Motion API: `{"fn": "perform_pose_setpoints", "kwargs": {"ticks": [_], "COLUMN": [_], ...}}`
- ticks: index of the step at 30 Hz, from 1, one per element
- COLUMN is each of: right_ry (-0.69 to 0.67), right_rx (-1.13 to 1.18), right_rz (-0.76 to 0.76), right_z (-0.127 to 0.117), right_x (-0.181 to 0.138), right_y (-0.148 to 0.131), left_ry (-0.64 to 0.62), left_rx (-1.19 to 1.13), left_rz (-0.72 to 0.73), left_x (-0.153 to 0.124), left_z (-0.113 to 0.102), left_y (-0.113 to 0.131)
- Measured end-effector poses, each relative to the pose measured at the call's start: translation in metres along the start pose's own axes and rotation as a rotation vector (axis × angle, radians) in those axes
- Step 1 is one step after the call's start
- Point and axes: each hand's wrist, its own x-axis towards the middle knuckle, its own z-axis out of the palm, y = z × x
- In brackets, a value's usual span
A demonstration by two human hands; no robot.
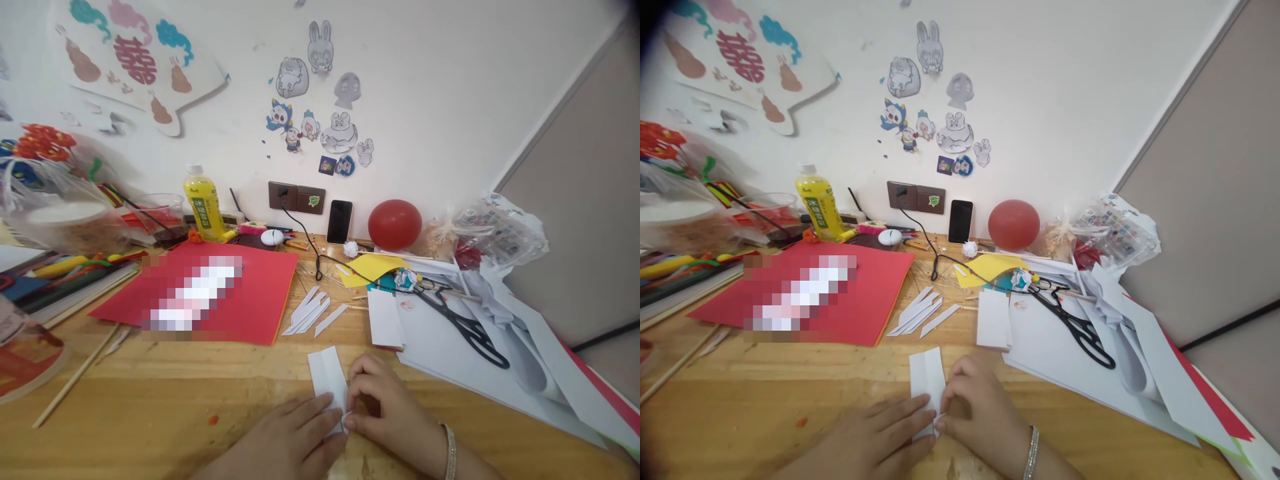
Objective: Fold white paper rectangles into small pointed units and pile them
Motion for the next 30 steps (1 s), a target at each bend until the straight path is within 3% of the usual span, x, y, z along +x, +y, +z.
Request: {"fn": "perform_pose_setpoints", "kwargs": {"ticks": [3,13,19,25,30], "right_ry": [-0.003,0.015,0.022,0.024,0.013], "right_rx": [-0.014,-0.026,-0.035,-0.042,-0.031], "right_rz": [0.034,0.029,0.018,0.014,0.042], "right_z": [0.001,0.003,0.004,0.005,0.004], "right_x": [-0.001,-0.003,-0.002,-0.002,-0.001], "right_y": [-0.004,-0.008,-0.008,-0.007,-0.010], "left_ry": [-0.036,0.060,-0.022,-0.009,0.009], "left_rx": [-0.014,-0.028,-0.019,-0.040,-0.059], "left_rz": [-0.018,-0.107,-0.111,-0.124,-0.085], "left_x": [0.000,-0.004,-0.002,-0.006,-0.005], "left_z": [-0.010,0.009,0.006,0.017,0.014], "left_y": [0.001,0.008,0.010,0.012,0.010]}}
